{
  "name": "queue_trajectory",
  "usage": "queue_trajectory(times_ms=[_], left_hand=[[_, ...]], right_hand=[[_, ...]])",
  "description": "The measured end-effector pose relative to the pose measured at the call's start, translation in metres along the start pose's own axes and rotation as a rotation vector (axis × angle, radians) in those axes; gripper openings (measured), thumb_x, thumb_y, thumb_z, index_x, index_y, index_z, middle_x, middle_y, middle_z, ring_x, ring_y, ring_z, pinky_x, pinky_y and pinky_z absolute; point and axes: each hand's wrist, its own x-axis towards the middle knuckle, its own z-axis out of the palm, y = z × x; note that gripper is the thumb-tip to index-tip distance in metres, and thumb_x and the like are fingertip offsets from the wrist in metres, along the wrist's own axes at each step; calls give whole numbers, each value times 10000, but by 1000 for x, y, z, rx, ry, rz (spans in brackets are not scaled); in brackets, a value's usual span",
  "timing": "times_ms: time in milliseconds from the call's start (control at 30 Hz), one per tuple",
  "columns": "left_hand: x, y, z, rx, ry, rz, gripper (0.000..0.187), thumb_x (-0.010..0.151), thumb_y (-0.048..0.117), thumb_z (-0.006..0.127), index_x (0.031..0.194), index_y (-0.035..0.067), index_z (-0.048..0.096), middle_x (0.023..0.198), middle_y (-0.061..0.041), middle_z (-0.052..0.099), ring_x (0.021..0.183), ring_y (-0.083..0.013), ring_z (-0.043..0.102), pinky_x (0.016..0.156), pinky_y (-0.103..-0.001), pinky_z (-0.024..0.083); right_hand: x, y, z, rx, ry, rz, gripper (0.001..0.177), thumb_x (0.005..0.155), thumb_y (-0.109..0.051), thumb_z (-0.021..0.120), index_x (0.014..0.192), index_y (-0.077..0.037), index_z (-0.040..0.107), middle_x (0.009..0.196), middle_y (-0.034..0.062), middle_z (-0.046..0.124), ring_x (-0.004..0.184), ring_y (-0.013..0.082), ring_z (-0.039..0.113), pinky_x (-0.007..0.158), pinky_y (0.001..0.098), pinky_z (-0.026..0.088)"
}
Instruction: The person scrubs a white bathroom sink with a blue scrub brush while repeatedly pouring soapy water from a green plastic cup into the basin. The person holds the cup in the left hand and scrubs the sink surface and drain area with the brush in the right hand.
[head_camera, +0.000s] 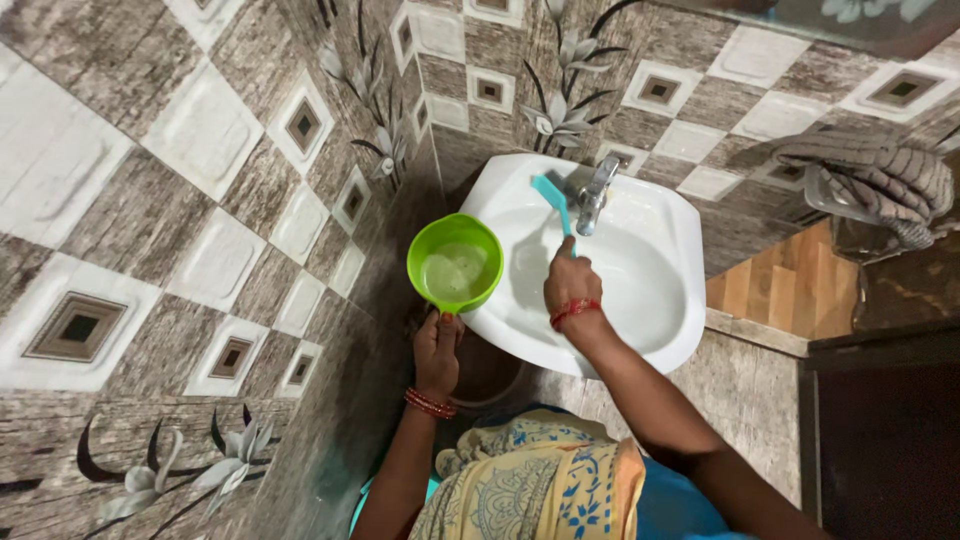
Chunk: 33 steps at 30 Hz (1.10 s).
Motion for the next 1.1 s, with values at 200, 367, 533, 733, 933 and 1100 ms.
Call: queue_trajectory(times_ms=[200,367,533,733,933,1100], left_hand=[[2,-1,-1,-14,19,-59,414,1111,364,457,820,73,486,708,38,422,655,-67,351,605,-257,327],[1,2,-1,-42,11,-26,399,1109,350,454,815,81,479,722,44,422,663,-62,357,608,-255,324],[-1,1,-1,-23,11,-50,425,1114,374,453,798,90,462,715,48,400,656,-58,341,605,-250,305],[-1,5,-3,-36,-12,-31,426,1097,404,473,815,84,482,739,51,423,675,-56,354,623,-247,317],[0,4,-3,-13,-7,-38,426,1094,410,480,815,88,497,727,51,426,664,-55,365,615,-244,316],[3,3,-3,-22,-16,-36,406,1101,384,486,818,93,485,726,52,425,663,-51,358,608,-242,315]], right_hand=[[-13,-10,15,-28,-69,-62,650,875,-10,518,1507,43,374,950,330,658,812,469,695,691,520,585],[-27,17,-6,-4,-44,74,672,889,-15,502,1529,73,319,955,342,649,781,472,700,688,516,590],[-55,4,-20,-48,-43,-58,570,906,-100,526,1471,-78,456,903,282,676,742,457,698,671,542,564],[-34,26,-60,-158,64,-188,312,898,-184,558,1154,-242,727,801,155,724,699,387,714,605,516,558],[-12,61,-83,-232,11,-65,215,988,-264,563,1012,-220,772,801,134,741,701,353,713,612,485,551],[21,50,-76,-261,-9,-263,209,979,-305,579,1010,-213,763,804,138,730,715,354,709,617,479,546]])
